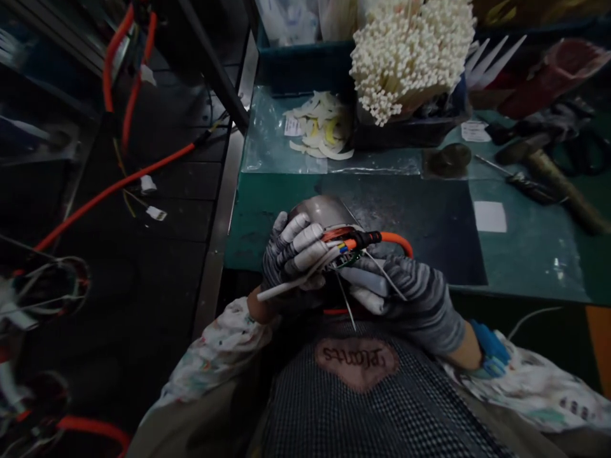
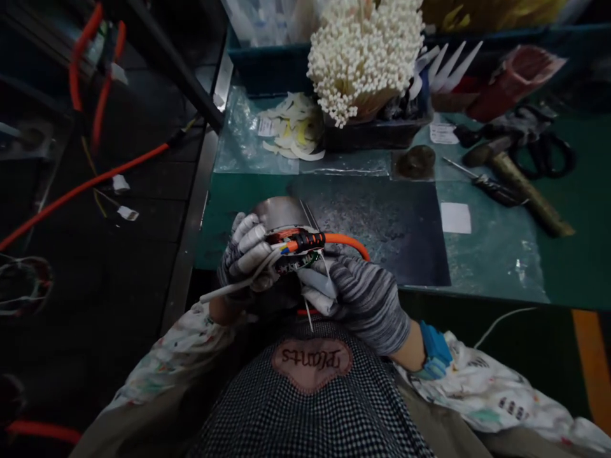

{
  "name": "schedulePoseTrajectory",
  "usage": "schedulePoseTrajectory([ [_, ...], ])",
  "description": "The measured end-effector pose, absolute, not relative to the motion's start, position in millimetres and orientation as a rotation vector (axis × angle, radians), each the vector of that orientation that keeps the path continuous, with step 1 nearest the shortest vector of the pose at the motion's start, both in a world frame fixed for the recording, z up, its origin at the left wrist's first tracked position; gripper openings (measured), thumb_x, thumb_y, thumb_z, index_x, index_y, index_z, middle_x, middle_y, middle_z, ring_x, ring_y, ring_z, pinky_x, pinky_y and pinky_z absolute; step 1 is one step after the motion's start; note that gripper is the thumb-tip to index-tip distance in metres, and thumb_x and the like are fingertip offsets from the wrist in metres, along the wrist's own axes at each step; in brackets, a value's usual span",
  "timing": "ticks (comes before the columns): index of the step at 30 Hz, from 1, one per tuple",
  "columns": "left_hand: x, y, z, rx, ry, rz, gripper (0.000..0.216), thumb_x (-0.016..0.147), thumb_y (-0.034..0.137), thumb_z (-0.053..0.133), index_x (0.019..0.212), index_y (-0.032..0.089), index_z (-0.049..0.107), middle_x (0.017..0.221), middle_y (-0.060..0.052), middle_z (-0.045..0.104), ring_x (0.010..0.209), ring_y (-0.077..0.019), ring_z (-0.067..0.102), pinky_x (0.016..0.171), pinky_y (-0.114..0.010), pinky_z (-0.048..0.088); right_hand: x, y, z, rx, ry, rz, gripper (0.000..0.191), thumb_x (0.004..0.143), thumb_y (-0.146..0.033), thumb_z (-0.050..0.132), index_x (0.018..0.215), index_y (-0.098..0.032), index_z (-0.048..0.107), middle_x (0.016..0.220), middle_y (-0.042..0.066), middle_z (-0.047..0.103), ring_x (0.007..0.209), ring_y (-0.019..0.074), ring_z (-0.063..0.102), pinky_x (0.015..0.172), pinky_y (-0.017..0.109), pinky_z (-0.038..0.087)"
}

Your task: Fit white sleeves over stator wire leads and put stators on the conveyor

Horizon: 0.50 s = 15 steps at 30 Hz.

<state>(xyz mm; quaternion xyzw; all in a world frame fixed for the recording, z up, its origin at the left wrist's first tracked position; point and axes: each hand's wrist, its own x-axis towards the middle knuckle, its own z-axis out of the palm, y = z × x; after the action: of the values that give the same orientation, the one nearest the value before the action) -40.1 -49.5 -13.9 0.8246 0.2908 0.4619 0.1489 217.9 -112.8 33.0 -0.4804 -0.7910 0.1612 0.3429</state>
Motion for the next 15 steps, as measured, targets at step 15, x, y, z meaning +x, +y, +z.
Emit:
schedulePoseTrajectory([
  [15,-28,-47,1,2.535,1.024,1.301,0.039,0.110,0.054,0.043,0.134,0.031,0.063,0.139,-0.005,0.074,0.144,-0.0266,0.063,0.128,-0.053,0.042,226,-98,49,-1.280,-2.169,0.230,0.020,0.102,-0.042,0.067,0.110,-0.028,0.080,0.096,0.006,0.085,0.078,0.0278,0.079,0.066,0.041,0.062],
])
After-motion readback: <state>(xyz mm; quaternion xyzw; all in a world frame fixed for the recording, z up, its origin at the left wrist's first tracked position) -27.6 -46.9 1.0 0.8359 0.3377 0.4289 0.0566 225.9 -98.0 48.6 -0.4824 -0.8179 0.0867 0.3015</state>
